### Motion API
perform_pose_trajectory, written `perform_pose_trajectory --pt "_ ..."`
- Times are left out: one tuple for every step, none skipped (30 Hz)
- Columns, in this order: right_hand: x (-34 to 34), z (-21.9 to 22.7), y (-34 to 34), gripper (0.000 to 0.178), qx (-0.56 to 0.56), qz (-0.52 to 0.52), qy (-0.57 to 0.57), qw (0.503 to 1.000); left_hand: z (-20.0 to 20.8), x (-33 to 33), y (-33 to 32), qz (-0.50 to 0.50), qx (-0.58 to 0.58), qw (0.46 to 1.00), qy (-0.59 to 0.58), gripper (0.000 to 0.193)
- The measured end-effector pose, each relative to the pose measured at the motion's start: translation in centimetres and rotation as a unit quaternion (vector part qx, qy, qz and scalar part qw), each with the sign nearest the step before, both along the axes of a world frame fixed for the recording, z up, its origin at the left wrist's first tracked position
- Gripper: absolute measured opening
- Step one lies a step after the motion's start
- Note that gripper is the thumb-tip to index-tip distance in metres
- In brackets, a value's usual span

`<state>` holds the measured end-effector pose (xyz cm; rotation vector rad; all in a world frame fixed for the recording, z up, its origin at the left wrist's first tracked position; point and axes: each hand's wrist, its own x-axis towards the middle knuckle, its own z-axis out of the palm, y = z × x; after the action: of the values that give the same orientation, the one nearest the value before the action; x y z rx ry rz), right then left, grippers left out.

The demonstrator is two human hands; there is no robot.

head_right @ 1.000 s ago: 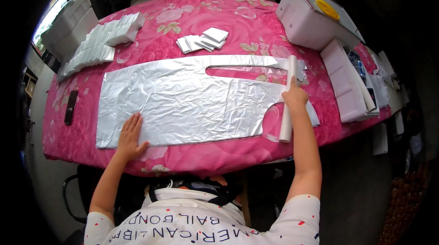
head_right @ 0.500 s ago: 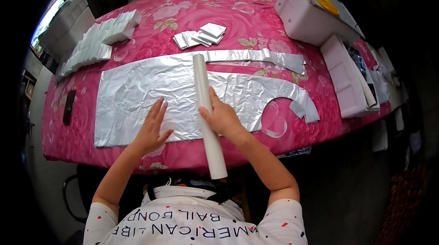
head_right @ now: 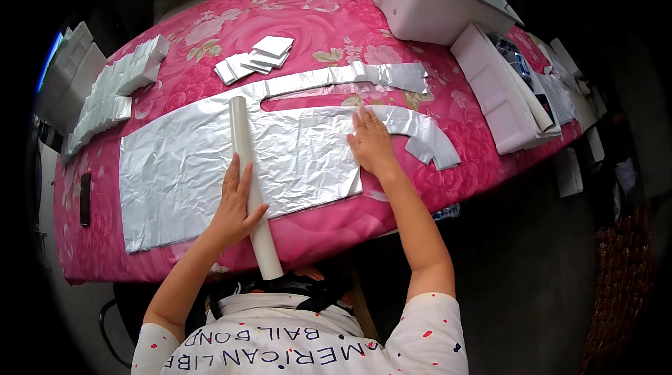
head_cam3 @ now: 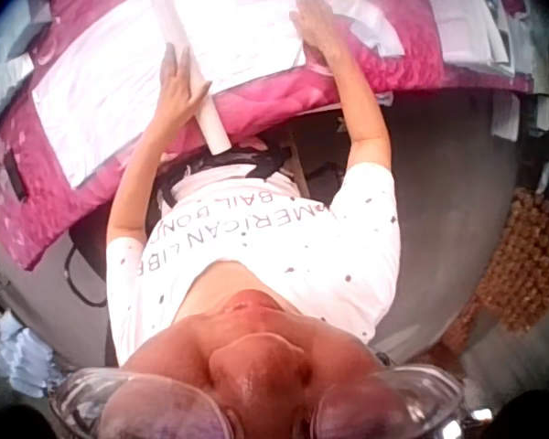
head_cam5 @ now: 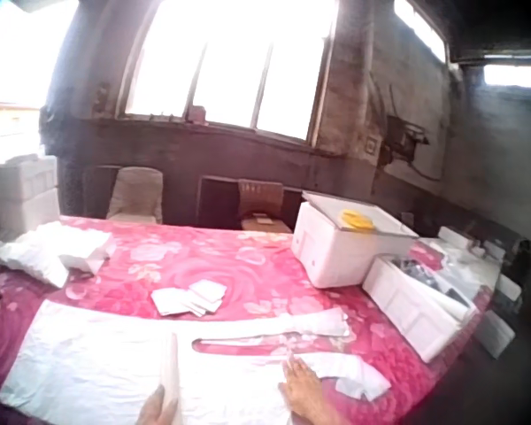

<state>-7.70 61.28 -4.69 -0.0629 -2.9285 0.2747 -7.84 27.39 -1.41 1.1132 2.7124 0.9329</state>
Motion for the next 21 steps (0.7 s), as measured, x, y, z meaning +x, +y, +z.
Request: perform_pose_trajectory --pt "0.3 -0.3 2.6 0.054 0.006 -0.033 0.02 0.999 0.0 -0.1 0.4 -0.004 -0.006 1.0 0.0 0.079" --pt "0.7 -0.7 5.3 0.053 0.013 -0.067 0.04 0.997 0.1 -0.1 1.0 -0.008 -0.012 1.0 -0.001 0.079" --pt "1.2 -1.0 7.7 0.05 0.022 -0.095 0.053 0.994 0.3 -0.1 1.5 -0.01 -0.018 1.0 0.0 0.078" --pt "1.6 -1.2 9.2 0.047 0.029 -0.122 0.066 0.99 0.3 -0.1 1.8 -0.01 -0.022 1.0 -0.001 0.077" --pt "1.7 -1.0 9.6 0.043 0.021 -0.127 0.077 0.989 0.3 0.0 2.1 -0.008 -0.027 1.0 -0.002 0.076" --pt "1.9 -0.8 9.9 0.039 0.014 -0.132 0.088 0.987 0.2 0.0 2.4 -0.006 -0.031 1.0 -0.002 0.075" --pt "2.0 -0.5 9.9 0.035 0.006 -0.138 0.098 0.986 0.3 0.1 2.7 -0.004 -0.034 0.999 -0.002 0.074" --pt "2.1 -0.3 9.6 0.031 0.005 -0.142 0.109 0.984 0.4 0.1 3.0 -0.003 -0.038 0.999 -0.002 0.073" --pt "2.1 -0.1 9.3 0.026 0.006 -0.146 0.119 0.982 0.4 0.2 3.2 -0.001 -0.041 0.999 -0.003 0.073" --pt "2.0 0.4 8.7 0.022 0.006 -0.15 0.129 0.98 0.4 0.3 3.3 -0.001 -0.039 0.999 0.003 0.072" --pt "2.0 1.0 8.2 0.017 0.024 -0.159 0.128 0.979 0.3 0.3 3.4 -0.001 -0.037 0.999 0.009 0.071" --pt "2.0 1.7 7.7 0.014 0.042 -0.168 0.127 0.977 0.3 0.3 3.5 -0.002 -0.034 0.999 0.015 0.071" --pt "2.1 2.7 7.0 0.012 0.062 -0.178 0.126 0.974 0.2 0.3 3.6 -0.004 -0.033 0.999 0.011 0.071" --pt "2.1 3.6 6.1 0.013 0.065 -0.126 0.177 0.974 0.2 0.3 3.6 -0.004 -0.034 0.999 0.007 0.071" --pt "2.1 4.6 5.0 0.015 0.068 -0.073 0.227 0.969 0.2 0.3 3.6 -0.003 -0.034 0.999 0.003 0.072" --pt "2.1 5.7 3.6 0.018 0.07 -0.019 0.277 0.958 0.2 0.4 3.6 0.001 -0.022 1.0 0.008 0.07" --pt "2.0 6.4 1.8 0.019 0.037 0.003 0.285 0.958 0.2 0.5 3.7 0.004 -0.01 1.0 0.012 0.069" --pt "1.9 6.9 -0.4 0.02 0.002 0.024 0.292 0.956 0.1 0.6 3.8 0.009 0.001 1.0 0.015 0.068" --pt "2.2 7.3 -3.1 0.019 -0.113 0.004 0.218 0.969 0.3 0.8 3.8 0.003 0.042 0.998 0.036 0.064" --pt "2.5 7.9 -6.0 0.019 -0.225 -0.018 0.14 0.964 0.8 0.9 3.7 -0.003 0.082 0.995 0.057 0.061" --pt "2.9 8.9 -8.9 0.017 -0.297 -0.003 0.08 0.952 1.2 1.0 3.6 -0.009 0.121 0.989 0.079 0.057"
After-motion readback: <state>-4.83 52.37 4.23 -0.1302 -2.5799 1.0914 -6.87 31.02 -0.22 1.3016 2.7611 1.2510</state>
